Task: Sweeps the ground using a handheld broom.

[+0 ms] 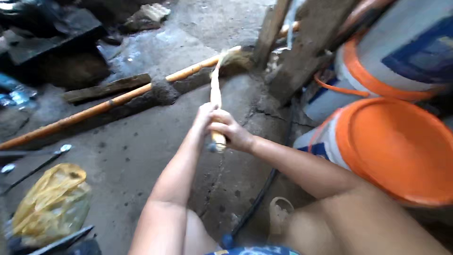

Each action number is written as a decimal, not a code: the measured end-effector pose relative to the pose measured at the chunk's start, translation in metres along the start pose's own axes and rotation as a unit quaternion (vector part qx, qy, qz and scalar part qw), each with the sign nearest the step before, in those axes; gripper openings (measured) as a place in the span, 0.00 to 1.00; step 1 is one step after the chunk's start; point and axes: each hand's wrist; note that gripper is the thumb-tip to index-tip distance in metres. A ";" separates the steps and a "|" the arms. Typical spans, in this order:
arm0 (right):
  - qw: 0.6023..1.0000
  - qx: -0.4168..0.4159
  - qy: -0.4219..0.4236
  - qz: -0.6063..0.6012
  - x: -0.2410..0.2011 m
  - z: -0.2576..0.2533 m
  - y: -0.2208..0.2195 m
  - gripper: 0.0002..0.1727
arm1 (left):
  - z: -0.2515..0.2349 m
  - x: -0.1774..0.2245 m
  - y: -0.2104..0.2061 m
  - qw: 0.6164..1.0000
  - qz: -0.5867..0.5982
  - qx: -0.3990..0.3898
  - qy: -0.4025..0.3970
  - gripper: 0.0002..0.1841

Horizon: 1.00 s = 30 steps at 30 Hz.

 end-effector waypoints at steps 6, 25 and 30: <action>0.943 0.094 -0.240 -0.211 -0.009 0.012 -0.017 0.30 | -0.008 -0.007 -0.008 0.986 0.001 0.035 -0.163 0.21; 0.774 0.146 -0.525 -0.323 -0.004 -0.018 -0.020 0.21 | 0.017 -0.012 0.017 0.997 -0.079 -0.004 -0.015 0.31; 0.834 0.045 -0.481 -0.267 -0.001 -0.006 -0.008 0.26 | 0.023 -0.032 -0.026 0.995 0.049 0.064 -0.053 0.32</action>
Point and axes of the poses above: each hand's wrist, its own z-axis away from the middle knuckle, its own y-axis out of the back of the hand, x = y × z, and after that the axes turned 9 degrees about -z, right-handed
